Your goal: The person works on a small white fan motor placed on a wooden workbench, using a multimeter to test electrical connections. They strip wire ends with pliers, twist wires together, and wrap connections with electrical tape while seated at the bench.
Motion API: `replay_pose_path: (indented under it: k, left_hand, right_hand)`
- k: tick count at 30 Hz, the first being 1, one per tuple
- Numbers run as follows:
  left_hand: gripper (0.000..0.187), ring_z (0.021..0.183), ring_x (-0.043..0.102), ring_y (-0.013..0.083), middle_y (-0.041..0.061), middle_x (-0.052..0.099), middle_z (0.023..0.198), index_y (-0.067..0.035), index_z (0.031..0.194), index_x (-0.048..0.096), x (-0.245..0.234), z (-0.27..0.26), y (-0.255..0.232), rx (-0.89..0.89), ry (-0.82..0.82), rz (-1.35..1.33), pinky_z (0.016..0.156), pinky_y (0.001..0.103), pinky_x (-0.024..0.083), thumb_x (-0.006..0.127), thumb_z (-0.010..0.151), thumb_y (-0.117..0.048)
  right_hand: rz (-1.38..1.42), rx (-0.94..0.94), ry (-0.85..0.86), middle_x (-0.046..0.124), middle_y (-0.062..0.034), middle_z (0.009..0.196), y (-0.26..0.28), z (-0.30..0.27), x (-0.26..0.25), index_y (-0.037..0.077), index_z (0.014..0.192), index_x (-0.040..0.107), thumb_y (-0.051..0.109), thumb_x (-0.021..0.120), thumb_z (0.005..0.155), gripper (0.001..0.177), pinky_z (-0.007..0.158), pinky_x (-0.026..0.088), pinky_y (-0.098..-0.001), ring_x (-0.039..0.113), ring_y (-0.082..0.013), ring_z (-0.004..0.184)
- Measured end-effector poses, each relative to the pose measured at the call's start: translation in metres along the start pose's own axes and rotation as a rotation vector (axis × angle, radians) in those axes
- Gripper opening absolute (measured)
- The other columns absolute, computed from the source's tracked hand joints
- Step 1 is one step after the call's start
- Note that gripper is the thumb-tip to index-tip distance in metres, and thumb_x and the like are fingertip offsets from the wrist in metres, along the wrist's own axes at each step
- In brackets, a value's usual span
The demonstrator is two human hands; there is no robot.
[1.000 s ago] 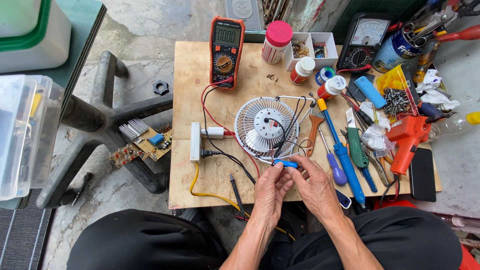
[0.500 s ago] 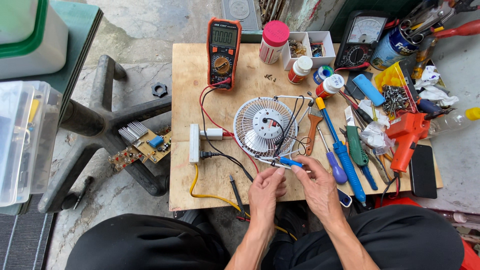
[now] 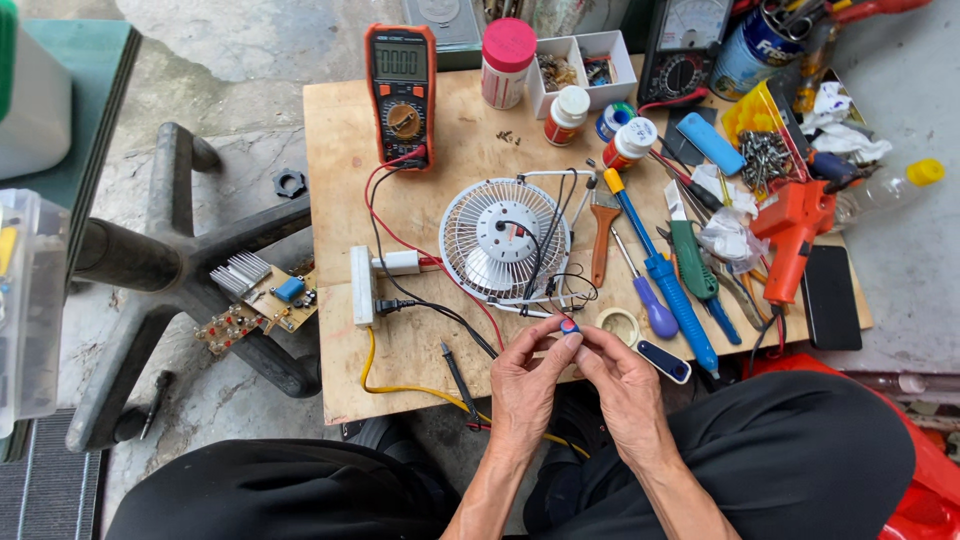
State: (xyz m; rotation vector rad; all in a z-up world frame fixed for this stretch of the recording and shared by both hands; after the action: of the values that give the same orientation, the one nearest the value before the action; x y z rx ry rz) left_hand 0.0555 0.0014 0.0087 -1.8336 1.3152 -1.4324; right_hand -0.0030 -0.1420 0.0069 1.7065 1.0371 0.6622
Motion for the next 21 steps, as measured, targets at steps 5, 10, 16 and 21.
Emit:
replay_pose_path:
  k: [5, 10, 16, 21]
  left_hand:
    - [0.029, 0.117, 0.074, 0.0160, 0.010, 0.078, 0.129, -0.006, 0.123, 0.084, 0.003, -0.005, -0.010, 0.139, 0.068, 0.125, 0.098, 0.029, 0.066, 0.083, 0.096, -0.014]
    - [0.026, 0.128, 0.072, 0.0170, 0.010, 0.078, 0.134, -0.010, 0.122, 0.085, 0.006, -0.006, -0.014, 0.201, 0.100, 0.176, 0.096, 0.027, 0.062, 0.083, 0.097, -0.017]
    - [0.024, 0.126, 0.073, 0.0172, 0.009, 0.079, 0.132, -0.011, 0.118, 0.085, 0.002, -0.003, -0.012, 0.193, 0.071, 0.201, 0.100, 0.028, 0.063, 0.085, 0.095, -0.018]
    - [0.022, 0.120, 0.073, 0.0133, 0.007, 0.078, 0.129, -0.012, 0.115, 0.085, 0.002, -0.004, -0.015, 0.182, 0.063, 0.221, 0.085, 0.024, 0.063, 0.087, 0.094, -0.018]
  right_hand:
    - [0.050, -0.037, 0.049, 0.084, -0.0175, 0.125, 0.013, -0.003, 0.010, -0.002, 0.139, 0.075, 0.014, 0.070, 0.103, 0.039, 0.101, 0.066, -0.0375, 0.079, -0.0224, 0.113]
    - [0.056, -0.039, 0.032, 0.082, -0.0181, 0.132, 0.003, 0.002, 0.005, -0.004, 0.144, 0.071, 0.012, 0.070, 0.103, 0.044, 0.102, 0.065, -0.0374, 0.077, -0.0218, 0.114]
    - [0.039, -0.021, 0.032, 0.082, -0.0179, 0.135, 0.001, 0.002, 0.006, -0.004, 0.147, 0.071, 0.012, 0.070, 0.102, 0.047, 0.105, 0.065, -0.0361, 0.079, -0.0231, 0.117]
    - [0.010, -0.002, -0.002, 0.080, -0.0162, 0.141, -0.004, 0.003, 0.003, -0.003, 0.149, 0.071, 0.010, 0.068, 0.103, 0.048, 0.109, 0.062, -0.0343, 0.074, -0.0184, 0.120]
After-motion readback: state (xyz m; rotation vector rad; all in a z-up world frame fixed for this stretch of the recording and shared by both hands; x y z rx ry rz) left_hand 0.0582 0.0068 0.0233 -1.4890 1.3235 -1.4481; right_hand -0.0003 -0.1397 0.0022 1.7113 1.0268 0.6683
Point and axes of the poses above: each hand's wrist, its own z-axis towards the middle knuckle, its own x-axis out of the palm, y = z × x, the point moved 9 cm from there along z, towards the middle knuckle
